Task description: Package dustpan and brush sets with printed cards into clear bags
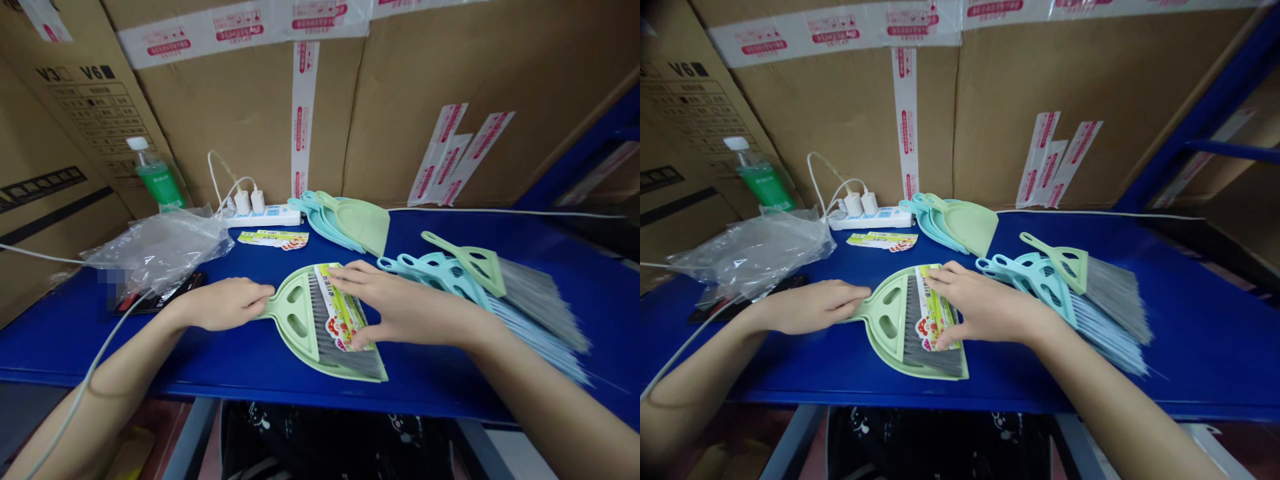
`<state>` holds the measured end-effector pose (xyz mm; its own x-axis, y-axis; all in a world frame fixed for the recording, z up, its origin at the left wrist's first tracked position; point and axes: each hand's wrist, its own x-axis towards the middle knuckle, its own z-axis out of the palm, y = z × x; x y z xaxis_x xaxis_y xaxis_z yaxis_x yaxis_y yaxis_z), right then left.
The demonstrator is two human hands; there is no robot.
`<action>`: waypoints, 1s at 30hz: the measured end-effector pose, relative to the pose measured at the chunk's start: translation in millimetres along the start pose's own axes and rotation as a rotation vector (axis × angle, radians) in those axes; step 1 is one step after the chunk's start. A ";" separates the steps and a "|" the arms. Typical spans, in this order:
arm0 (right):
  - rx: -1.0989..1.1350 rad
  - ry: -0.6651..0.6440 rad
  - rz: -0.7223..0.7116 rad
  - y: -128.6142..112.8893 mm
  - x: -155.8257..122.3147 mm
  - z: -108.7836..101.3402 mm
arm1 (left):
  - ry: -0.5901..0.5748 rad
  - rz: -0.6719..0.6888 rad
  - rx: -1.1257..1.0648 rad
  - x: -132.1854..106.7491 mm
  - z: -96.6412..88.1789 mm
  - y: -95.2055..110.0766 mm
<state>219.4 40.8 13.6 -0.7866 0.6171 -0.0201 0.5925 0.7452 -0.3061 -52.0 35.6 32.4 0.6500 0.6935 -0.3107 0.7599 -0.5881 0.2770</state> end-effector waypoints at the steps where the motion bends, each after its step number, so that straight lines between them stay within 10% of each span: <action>1: -0.003 -0.014 0.009 -0.3 -0.1 0.2 | 0.000 0.002 -0.001 0.1 -0.1 0.0; 30: 0.129 -0.172 0.089 -6.9 0.3 1.7 | 0.010 0.030 -0.025 0.1 -1.0 1.7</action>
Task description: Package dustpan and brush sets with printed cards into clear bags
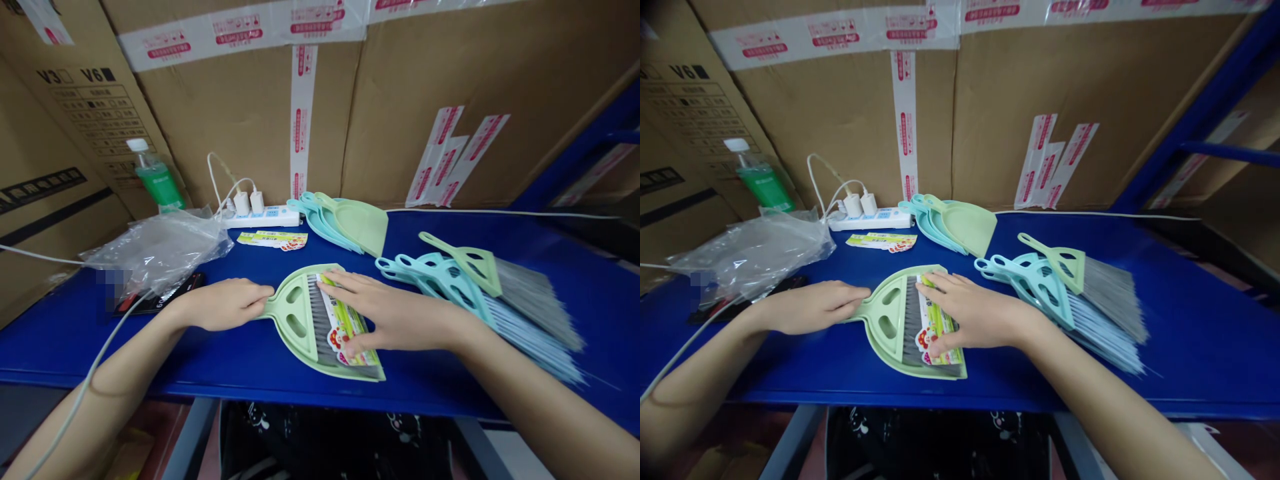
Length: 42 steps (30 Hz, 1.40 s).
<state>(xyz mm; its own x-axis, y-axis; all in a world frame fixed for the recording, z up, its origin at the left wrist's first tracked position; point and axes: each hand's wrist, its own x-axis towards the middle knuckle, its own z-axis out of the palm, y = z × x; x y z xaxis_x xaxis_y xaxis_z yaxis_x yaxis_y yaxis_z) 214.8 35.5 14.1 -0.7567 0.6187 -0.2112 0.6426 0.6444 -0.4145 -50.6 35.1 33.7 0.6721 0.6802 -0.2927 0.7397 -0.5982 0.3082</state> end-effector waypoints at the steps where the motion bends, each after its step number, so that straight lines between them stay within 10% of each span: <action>1: -0.005 0.003 0.002 -0.5 0.4 0.4 | -0.002 -0.005 0.005 0.1 -0.2 0.2; 14: -0.010 0.003 0.012 -3.6 0.7 2.8 | -0.016 -0.025 0.019 -0.7 0.0 0.2; 21: -0.100 0.230 -0.060 5.5 2.8 -5.8 | 0.004 -0.010 0.026 0.6 0.7 -0.5; 26: -0.248 0.397 0.130 8.6 9.9 -9.0 | 0.057 0.006 0.009 1.5 1.9 -2.0; 42: -0.627 0.313 0.385 14.6 3.4 -12.5 | 0.078 0.017 -0.028 6.1 2.5 -1.8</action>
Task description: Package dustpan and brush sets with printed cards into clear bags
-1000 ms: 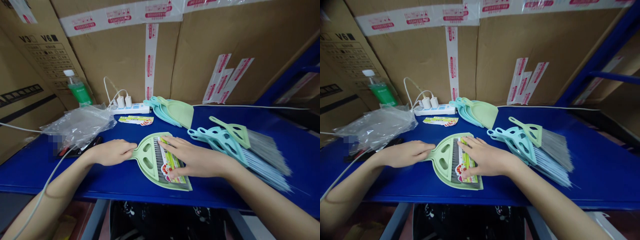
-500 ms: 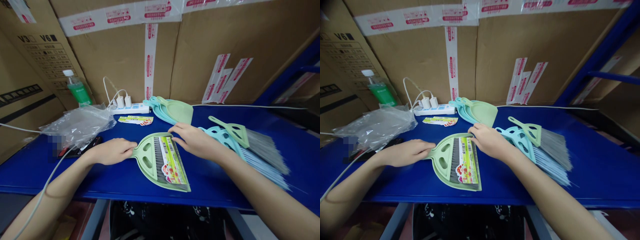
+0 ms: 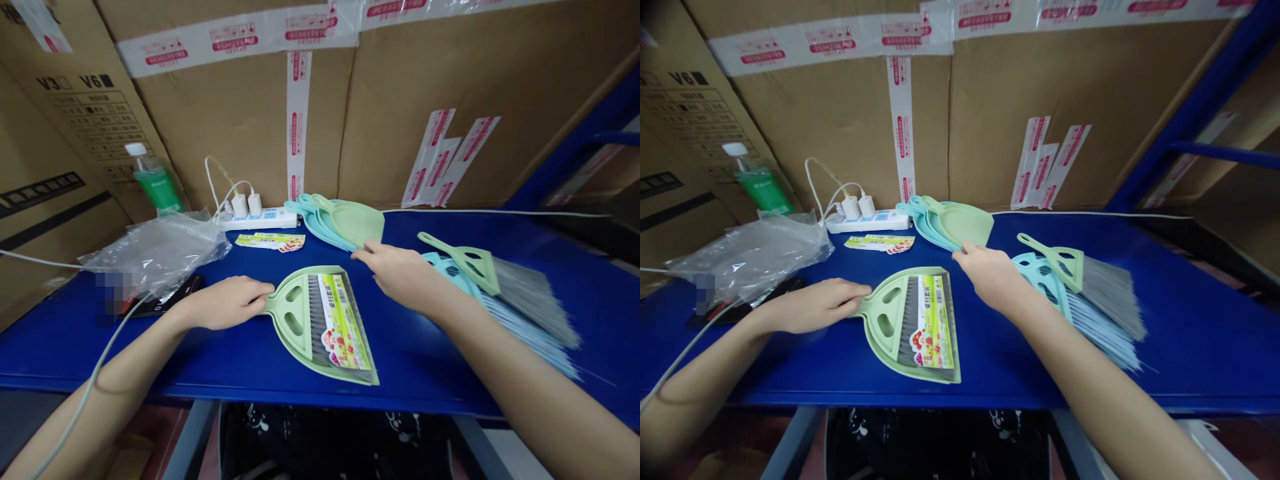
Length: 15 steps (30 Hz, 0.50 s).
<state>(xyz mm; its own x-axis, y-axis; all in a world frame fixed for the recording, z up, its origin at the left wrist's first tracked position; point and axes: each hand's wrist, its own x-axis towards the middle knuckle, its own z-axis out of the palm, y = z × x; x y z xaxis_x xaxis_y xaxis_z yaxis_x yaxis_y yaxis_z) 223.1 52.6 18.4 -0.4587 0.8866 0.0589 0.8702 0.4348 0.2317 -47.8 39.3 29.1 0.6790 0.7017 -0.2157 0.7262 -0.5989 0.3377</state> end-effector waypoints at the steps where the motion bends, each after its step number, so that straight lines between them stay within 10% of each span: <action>1: -0.024 -0.010 0.010 0.1 -0.6 -0.5 | -0.003 -0.001 0.000 0.0 0.0 0.1; 15: -0.051 -0.169 0.101 -5.6 -6.0 -12.8 | -0.009 -0.014 -0.017 -1.2 -0.4 2.3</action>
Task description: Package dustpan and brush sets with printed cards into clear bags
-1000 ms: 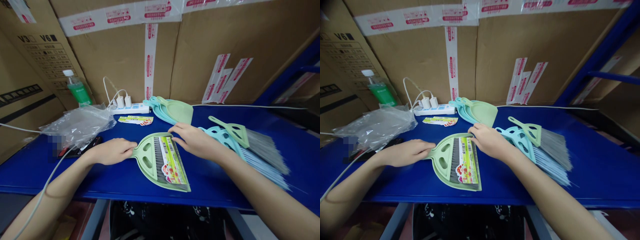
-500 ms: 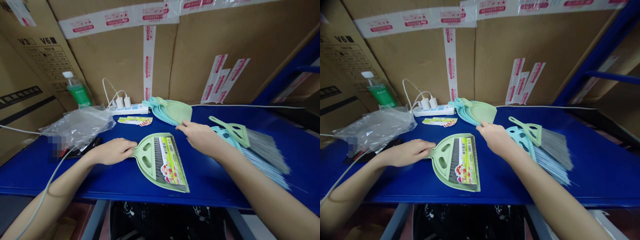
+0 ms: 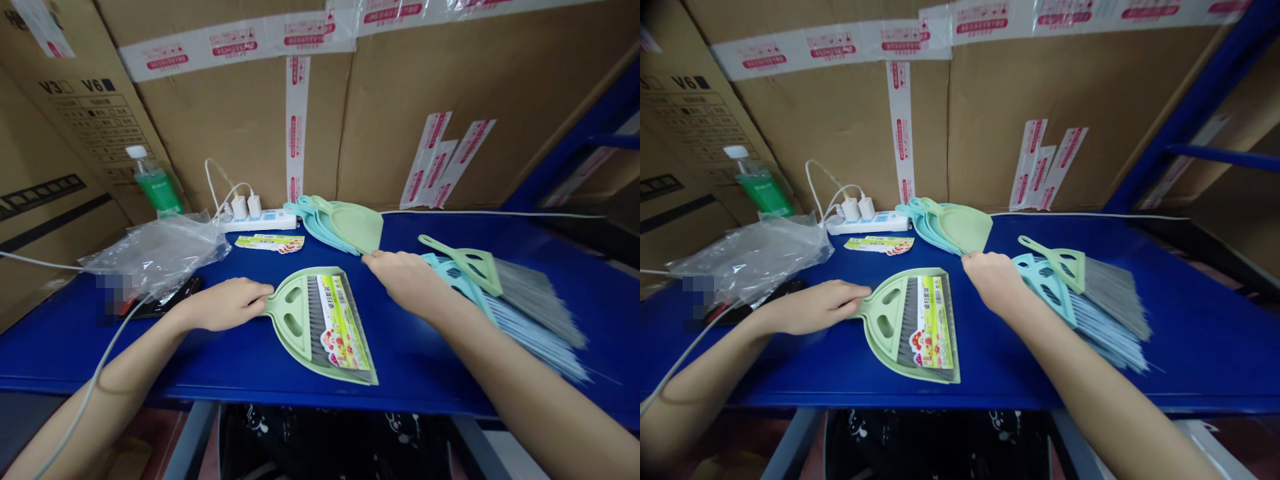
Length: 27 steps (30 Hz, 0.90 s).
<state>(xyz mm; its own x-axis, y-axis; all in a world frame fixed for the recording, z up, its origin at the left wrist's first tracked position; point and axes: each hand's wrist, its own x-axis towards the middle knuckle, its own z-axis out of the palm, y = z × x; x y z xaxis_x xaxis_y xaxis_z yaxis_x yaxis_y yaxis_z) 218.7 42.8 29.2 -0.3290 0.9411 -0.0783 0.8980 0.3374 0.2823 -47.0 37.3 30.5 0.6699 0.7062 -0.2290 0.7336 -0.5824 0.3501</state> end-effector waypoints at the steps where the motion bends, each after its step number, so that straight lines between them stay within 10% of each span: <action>1: -0.001 -0.007 -0.001 0.2 0.2 0.1 | 0.001 -0.001 0.003 0.0 0.1 0.2; 17: 0.014 0.026 0.026 12.0 9.7 10.6 | 0.024 -0.018 0.054 1.0 1.6 1.8; 27: 0.178 0.318 -0.125 6.5 13.9 11.0 | 0.038 0.002 0.064 3.1 4.2 0.1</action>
<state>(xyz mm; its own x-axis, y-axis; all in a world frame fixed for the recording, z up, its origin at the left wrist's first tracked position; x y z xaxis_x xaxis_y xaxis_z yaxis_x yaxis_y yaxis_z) 223.2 58.3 19.4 -0.4886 0.8477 0.2067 0.8725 0.4743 0.1172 -44.4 37.7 26.0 0.6673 0.7192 -0.1936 0.7391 -0.6073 0.2915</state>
